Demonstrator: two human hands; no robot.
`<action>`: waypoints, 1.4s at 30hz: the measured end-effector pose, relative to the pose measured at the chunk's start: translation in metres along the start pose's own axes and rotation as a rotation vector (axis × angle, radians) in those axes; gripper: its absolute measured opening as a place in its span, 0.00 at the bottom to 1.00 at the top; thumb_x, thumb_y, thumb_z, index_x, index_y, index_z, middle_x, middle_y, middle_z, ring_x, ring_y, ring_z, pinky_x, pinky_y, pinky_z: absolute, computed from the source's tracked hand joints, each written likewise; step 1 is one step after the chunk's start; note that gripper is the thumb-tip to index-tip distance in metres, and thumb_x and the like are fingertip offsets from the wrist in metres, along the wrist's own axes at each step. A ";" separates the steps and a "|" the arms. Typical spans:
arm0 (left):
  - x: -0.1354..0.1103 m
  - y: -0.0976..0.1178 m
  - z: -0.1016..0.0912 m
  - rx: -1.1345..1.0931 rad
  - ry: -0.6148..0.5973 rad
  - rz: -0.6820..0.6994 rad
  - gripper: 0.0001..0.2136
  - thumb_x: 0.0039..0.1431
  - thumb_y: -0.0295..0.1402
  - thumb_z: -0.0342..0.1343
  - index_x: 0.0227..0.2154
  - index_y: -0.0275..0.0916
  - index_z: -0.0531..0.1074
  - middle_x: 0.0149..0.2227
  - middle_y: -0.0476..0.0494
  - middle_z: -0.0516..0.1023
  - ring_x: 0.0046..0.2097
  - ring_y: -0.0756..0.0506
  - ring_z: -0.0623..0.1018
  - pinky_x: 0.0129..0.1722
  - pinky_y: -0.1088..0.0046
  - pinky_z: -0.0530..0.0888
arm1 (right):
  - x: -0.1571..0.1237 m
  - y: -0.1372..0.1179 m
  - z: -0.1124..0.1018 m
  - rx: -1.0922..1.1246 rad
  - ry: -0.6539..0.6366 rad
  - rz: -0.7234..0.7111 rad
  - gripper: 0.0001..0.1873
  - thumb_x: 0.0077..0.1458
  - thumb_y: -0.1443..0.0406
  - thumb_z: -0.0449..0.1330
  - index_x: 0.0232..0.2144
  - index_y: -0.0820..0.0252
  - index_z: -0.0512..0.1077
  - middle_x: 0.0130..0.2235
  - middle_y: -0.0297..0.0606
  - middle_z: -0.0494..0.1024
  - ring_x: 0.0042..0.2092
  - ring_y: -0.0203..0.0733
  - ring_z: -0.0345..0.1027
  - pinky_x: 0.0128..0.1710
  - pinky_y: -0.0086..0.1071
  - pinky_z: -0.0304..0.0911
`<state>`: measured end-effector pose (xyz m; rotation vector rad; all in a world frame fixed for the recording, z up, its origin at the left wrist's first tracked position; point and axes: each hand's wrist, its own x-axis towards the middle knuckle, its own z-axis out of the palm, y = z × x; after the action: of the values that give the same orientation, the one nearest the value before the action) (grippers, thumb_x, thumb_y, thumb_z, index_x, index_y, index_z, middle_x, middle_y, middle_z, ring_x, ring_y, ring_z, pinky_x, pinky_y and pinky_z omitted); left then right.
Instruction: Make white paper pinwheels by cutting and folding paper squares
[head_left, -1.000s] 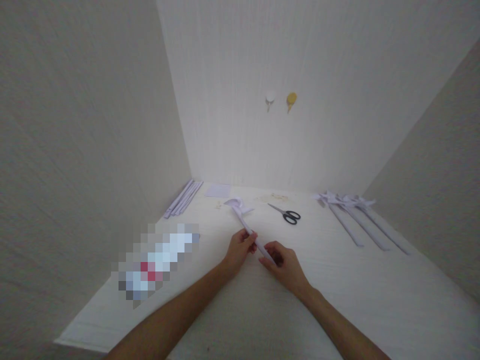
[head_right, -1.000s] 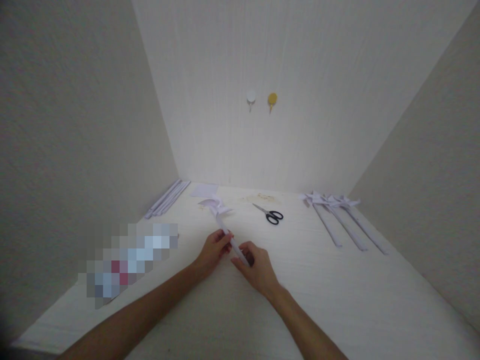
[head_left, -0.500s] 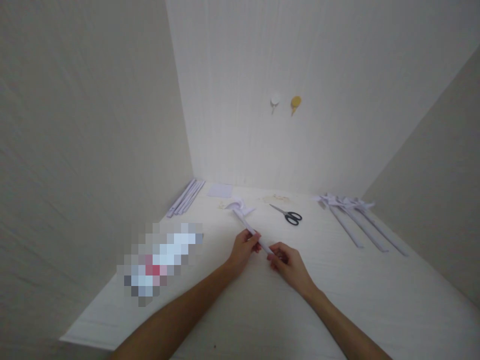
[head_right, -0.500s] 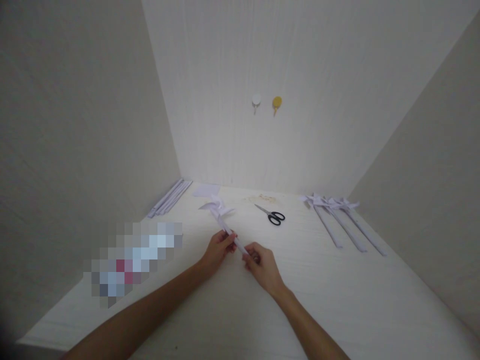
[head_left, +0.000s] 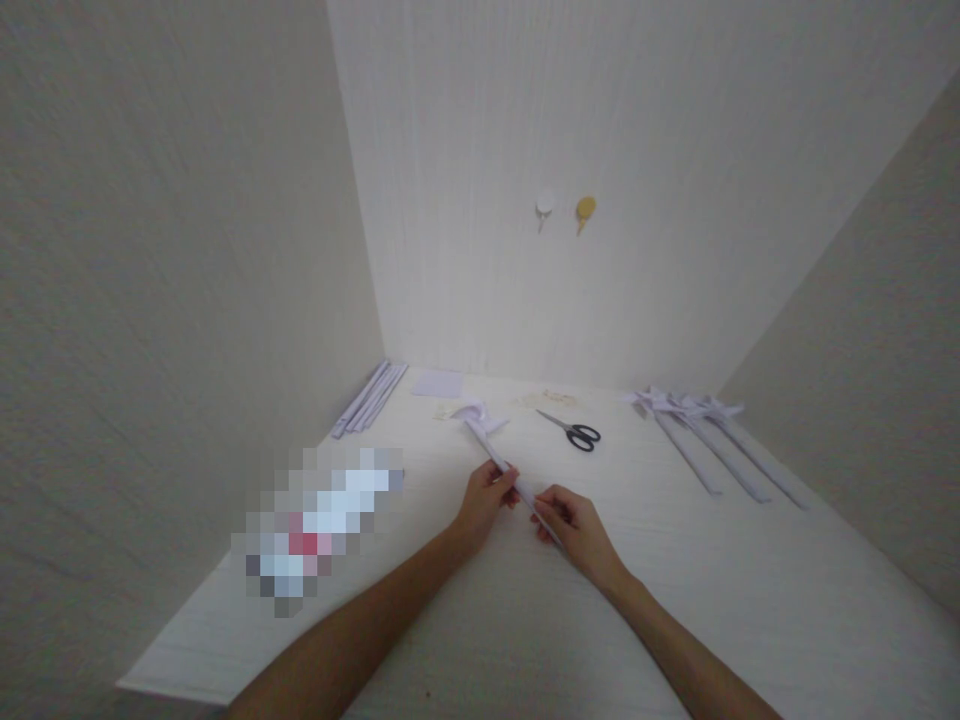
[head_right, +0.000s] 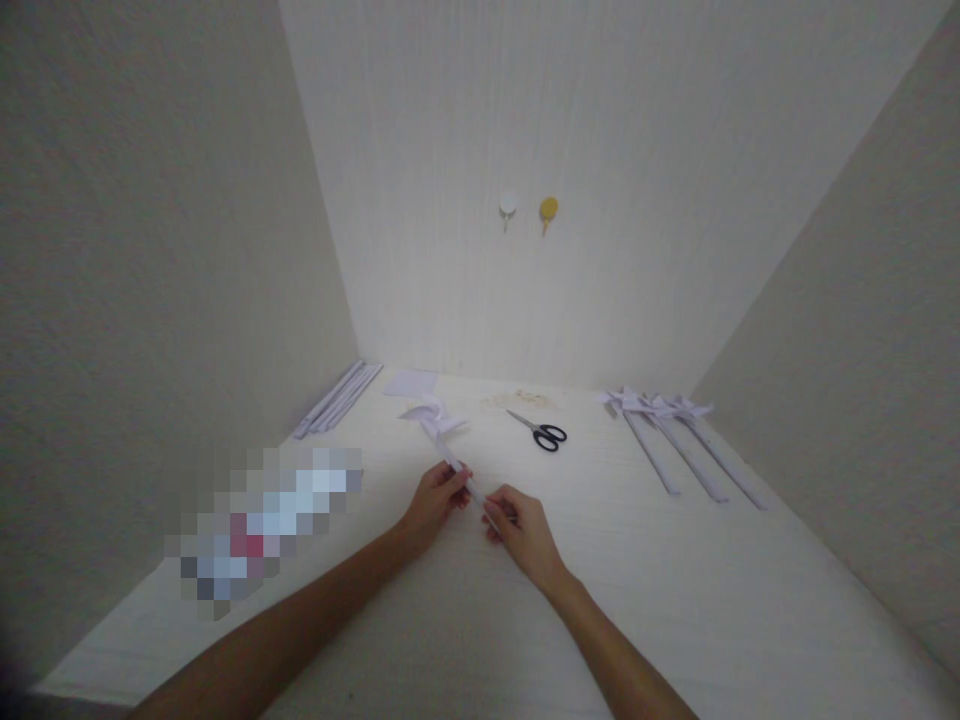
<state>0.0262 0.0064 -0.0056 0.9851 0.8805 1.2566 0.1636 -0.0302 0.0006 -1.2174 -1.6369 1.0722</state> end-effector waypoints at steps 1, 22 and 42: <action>0.000 0.000 0.000 0.003 -0.001 -0.003 0.12 0.39 0.38 0.56 0.21 0.34 0.64 0.16 0.53 0.64 0.18 0.55 0.63 0.19 0.78 0.60 | 0.000 0.000 0.001 0.000 0.008 -0.002 0.12 0.48 0.57 0.53 0.23 0.61 0.65 0.20 0.32 0.69 0.21 0.33 0.62 0.20 0.27 0.59; 0.000 0.003 0.000 0.168 -0.104 -0.037 0.06 0.43 0.31 0.54 0.26 0.34 0.67 0.27 0.49 0.70 0.24 0.55 0.69 0.25 0.80 0.64 | -0.034 0.032 -0.232 -0.637 0.650 0.277 0.12 0.42 0.59 0.52 0.26 0.63 0.65 0.18 0.37 0.69 0.18 0.38 0.63 0.21 0.32 0.59; 0.003 0.004 -0.002 0.268 -0.139 -0.056 0.05 0.43 0.32 0.52 0.23 0.35 0.66 0.21 0.50 0.69 0.24 0.53 0.69 0.28 0.77 0.66 | -0.075 0.071 -0.273 -1.164 0.608 0.709 0.18 0.48 0.64 0.46 0.37 0.67 0.70 0.39 0.53 0.72 0.38 0.50 0.66 0.29 0.34 0.55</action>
<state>0.0231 0.0102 -0.0029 1.2355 0.9770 1.0264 0.4548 -0.0472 0.0093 -2.6726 -1.2931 -0.1011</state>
